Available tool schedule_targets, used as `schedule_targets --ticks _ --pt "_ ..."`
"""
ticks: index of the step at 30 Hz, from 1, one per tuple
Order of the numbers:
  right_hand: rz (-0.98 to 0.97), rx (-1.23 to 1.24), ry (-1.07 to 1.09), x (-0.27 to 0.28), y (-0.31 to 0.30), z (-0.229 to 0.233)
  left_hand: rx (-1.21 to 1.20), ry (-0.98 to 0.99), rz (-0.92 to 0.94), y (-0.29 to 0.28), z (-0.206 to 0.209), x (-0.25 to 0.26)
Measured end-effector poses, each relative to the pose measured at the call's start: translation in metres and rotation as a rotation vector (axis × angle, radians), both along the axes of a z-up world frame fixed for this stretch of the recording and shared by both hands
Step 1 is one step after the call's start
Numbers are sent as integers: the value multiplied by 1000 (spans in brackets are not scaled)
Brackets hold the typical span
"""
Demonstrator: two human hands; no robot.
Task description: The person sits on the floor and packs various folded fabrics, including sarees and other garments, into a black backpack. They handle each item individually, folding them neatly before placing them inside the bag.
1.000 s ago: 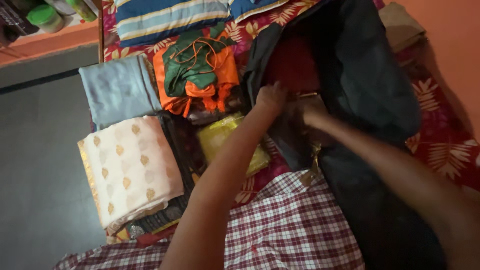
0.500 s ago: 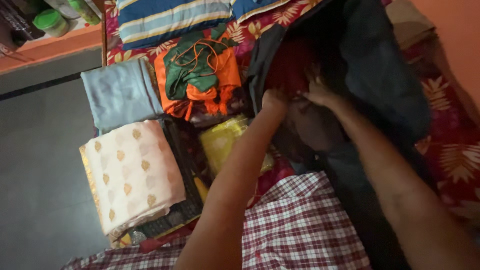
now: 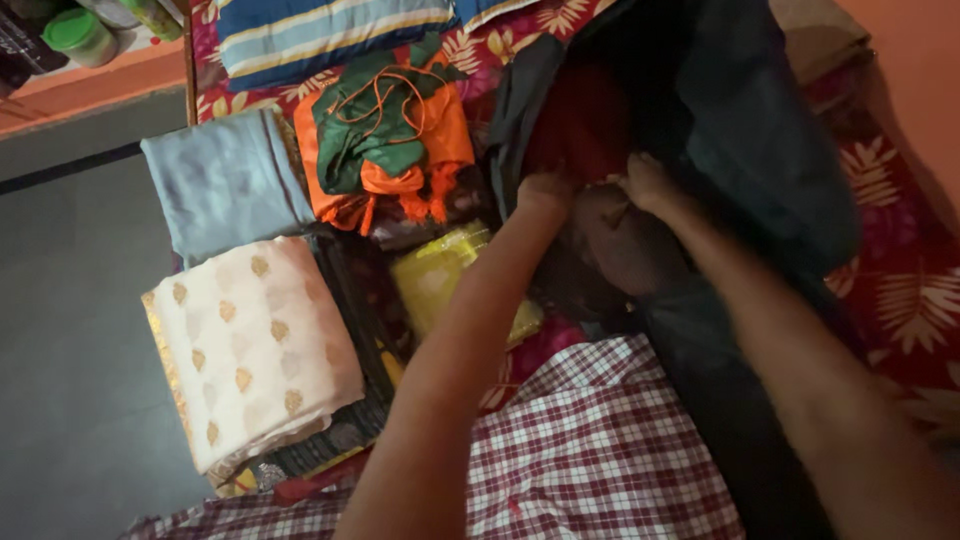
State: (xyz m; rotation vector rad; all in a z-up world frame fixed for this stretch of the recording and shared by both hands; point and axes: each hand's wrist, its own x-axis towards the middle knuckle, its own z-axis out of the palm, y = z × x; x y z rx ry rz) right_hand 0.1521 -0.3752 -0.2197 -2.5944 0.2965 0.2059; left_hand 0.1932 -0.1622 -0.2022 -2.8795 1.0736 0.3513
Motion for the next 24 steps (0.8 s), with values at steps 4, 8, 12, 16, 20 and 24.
schedule_targets --ticks 4,8,12,16,20,24 --pt "-108 360 -186 24 5 0 15 79 36 -12 -13 7" --pt "337 112 -464 33 2 -8 67 59 -2 -12 -13 10" --pt "389 205 -358 34 -17 -18 74 76 39 -7 -3 0" --pt "68 48 -99 64 -26 3 5 -7 62 -9 11 -17" --pt "117 -100 -361 87 3 5 21 52 117 -8 15 -14" --pt "164 -208 -267 108 45 -11 -174 -238 6 16 39 -29"
